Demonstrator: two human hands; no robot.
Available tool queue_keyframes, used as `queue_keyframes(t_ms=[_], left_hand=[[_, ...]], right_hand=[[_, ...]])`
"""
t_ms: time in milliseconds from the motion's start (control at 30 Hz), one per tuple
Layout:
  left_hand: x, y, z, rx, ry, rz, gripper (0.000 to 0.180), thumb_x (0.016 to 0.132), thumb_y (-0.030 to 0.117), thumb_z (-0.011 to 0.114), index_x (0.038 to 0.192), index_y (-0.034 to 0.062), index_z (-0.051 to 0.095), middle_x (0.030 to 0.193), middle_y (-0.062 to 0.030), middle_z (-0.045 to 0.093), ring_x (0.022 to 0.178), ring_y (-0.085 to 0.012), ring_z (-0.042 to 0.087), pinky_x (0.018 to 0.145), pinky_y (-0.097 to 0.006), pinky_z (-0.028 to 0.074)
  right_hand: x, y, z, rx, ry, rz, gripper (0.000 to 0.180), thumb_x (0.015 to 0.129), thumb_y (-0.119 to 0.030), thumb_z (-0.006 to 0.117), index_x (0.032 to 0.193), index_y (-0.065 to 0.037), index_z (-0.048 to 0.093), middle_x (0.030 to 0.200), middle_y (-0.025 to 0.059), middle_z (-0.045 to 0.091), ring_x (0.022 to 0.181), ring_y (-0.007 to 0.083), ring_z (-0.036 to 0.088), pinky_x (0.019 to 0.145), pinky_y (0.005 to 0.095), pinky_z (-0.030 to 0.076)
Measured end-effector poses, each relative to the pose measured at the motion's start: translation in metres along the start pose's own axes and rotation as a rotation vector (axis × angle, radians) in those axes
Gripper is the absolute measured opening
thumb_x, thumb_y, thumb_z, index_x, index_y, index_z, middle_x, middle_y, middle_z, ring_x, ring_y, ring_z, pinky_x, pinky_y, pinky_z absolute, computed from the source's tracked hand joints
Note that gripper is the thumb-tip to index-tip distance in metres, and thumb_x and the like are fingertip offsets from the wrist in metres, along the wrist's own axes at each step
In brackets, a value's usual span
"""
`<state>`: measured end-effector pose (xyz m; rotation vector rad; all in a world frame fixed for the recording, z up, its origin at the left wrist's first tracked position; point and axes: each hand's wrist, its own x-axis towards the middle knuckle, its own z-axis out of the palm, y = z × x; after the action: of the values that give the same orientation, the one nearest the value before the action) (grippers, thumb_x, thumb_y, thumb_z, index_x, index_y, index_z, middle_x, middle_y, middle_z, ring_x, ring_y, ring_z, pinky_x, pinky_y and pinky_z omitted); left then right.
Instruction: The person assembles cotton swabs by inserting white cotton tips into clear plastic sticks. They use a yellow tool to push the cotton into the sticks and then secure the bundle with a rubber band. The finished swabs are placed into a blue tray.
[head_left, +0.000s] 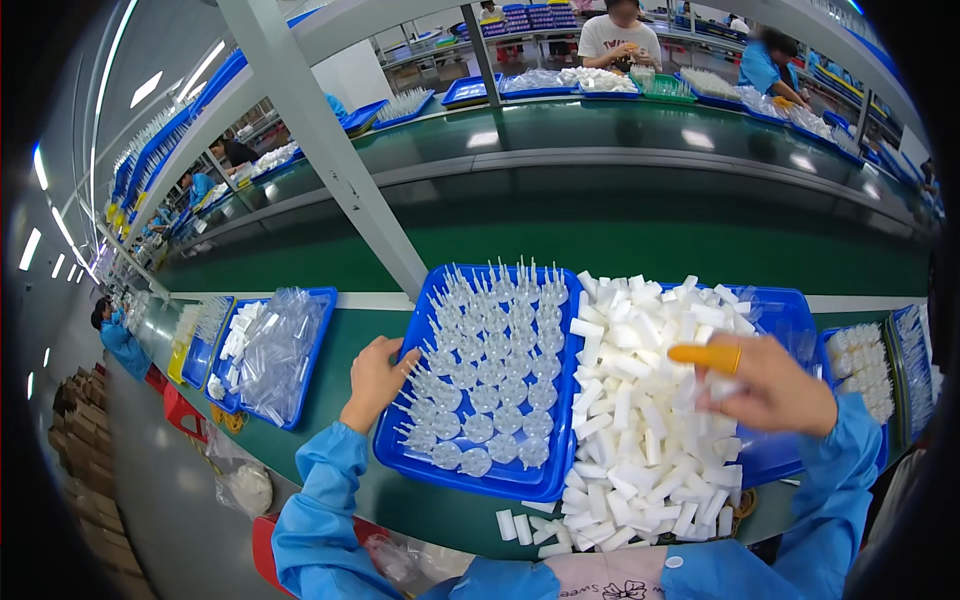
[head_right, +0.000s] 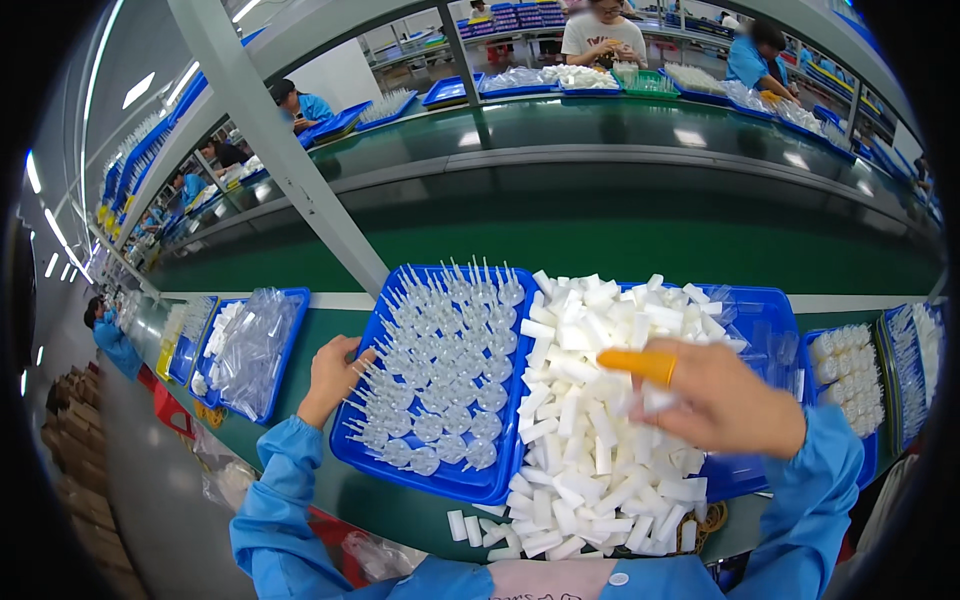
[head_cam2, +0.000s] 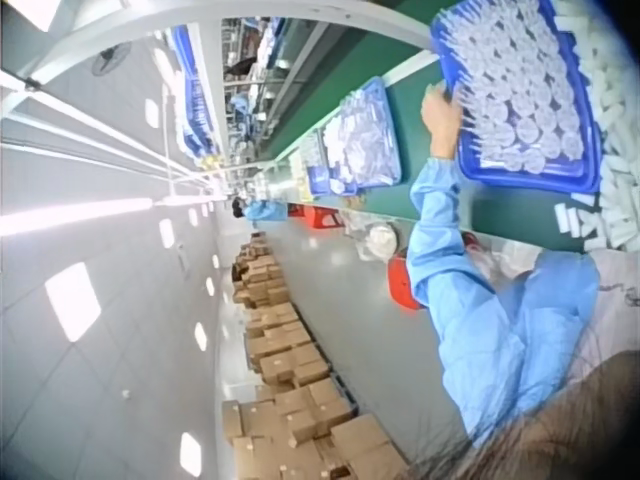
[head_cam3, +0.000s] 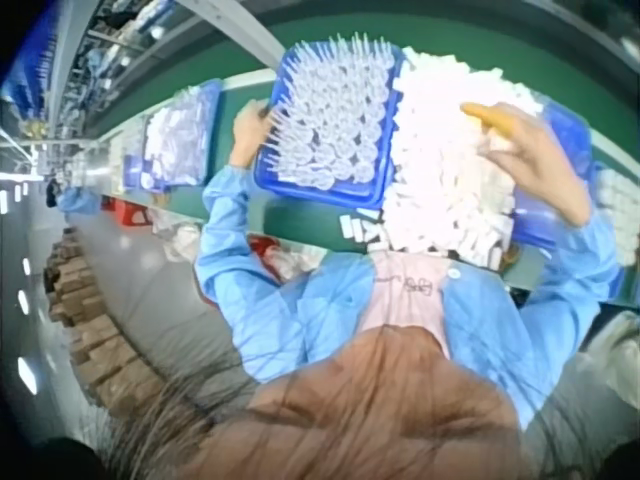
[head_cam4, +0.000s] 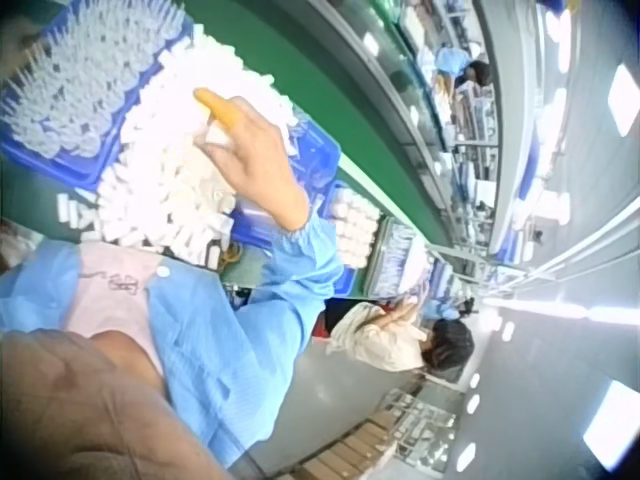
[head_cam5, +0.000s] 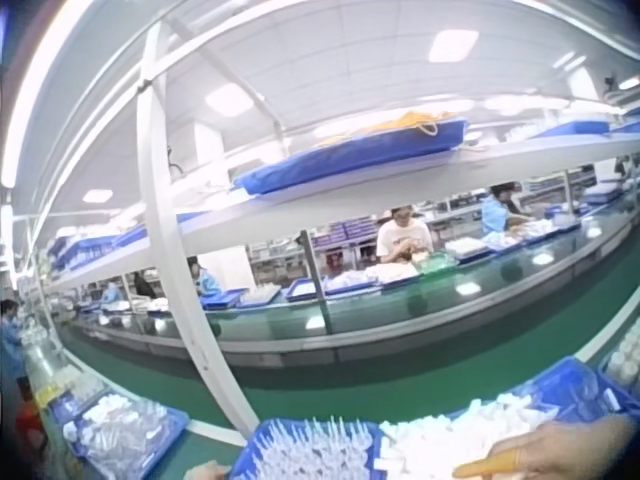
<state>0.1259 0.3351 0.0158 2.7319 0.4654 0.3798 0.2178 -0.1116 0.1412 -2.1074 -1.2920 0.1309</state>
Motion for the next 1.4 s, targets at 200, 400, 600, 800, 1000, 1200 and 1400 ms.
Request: queue_keyframes(t_ms=[200,400,600,800,1000,1200,1400], left_hand=[[-0.009,0.026,-0.022,0.215,0.131,0.188,0.023,0.082,0.022,0.063,0.098,0.0048,0.067,0.089,-0.0099,0.064,0.076,-0.0304,0.061,0.067,-0.040,0.049],[0.014,0.127,-0.030,-0.403,0.183,0.519,0.023,0.080,0.011,0.065,0.102,0.0051,0.067,0.090,-0.0100,0.067,0.081,-0.0270,0.062,0.072,-0.034,0.049],[0.145,0.205,0.050,-0.198,-0.313,0.638,0.028,0.083,0.028,0.060,0.099,0.0054,0.068,0.092,-0.0135,0.069,0.089,-0.0319,0.064,0.077,-0.036,0.050],[0.218,0.243,0.123,0.370,-0.785,-0.007,0.055,0.082,0.050,0.056,0.116,0.0068,0.063,0.114,-0.0130,0.064,0.104,-0.0306,0.061,0.089,-0.041,0.047],[0.248,0.203,0.172,0.430,-0.941,0.068,0.026,0.072,0.015,0.069,0.094,0.0017,0.068,0.083,-0.0127,0.067,0.065,-0.0199,0.067,0.061,-0.032,0.055],[0.231,0.234,0.129,-0.105,-0.636,0.068,0.021,0.070,0.022,0.068,0.080,0.0045,0.072,0.090,-0.0117,0.070,0.082,-0.0258,0.066,0.067,-0.038,0.052],[0.179,0.250,0.086,0.231,-1.056,0.428,0.034,0.064,0.026,0.072,0.093,0.0080,0.071,0.086,-0.0081,0.069,0.083,-0.0202,0.064,0.066,-0.031,0.048]], right_hand=[[0.042,0.010,-0.028,0.079,0.048,0.005,0.031,0.075,-0.016,0.069,0.102,-0.001,0.064,0.082,0.0082,0.057,0.073,0.0220,0.056,0.068,0.0307,0.043],[0.036,0.015,-0.035,0.045,0.058,-0.021,0.031,0.073,-0.015,0.070,0.099,0.000,0.064,0.082,0.0082,0.057,0.073,0.0217,0.056,0.067,0.0307,0.043],[0.027,0.007,-0.045,0.049,0.040,-0.002,0.029,0.073,-0.011,0.072,0.099,-0.001,0.065,0.084,0.0083,0.059,0.073,0.0221,0.057,0.067,0.0299,0.044],[-0.010,0.040,-0.050,0.107,0.024,0.038,0.028,0.072,-0.009,0.074,0.098,-0.002,0.066,0.085,0.0082,0.060,0.075,0.0228,0.060,0.068,0.0304,0.046],[-0.036,0.059,-0.048,0.153,0.051,0.128,0.030,0.067,-0.006,0.074,0.096,-0.001,0.067,0.081,0.0086,0.060,0.073,0.0229,0.061,0.067,0.0306,0.047],[-0.045,0.065,-0.052,0.146,0.120,0.175,0.029,0.066,-0.011,0.071,0.093,0.000,0.067,0.079,0.0092,0.060,0.071,0.0224,0.059,0.065,0.0298,0.046],[-0.045,0.061,-0.052,0.183,0.116,0.168,0.030,0.069,-0.017,0.070,0.093,0.000,0.067,0.077,0.0086,0.058,0.069,0.0217,0.057,0.064,0.0294,0.044]])
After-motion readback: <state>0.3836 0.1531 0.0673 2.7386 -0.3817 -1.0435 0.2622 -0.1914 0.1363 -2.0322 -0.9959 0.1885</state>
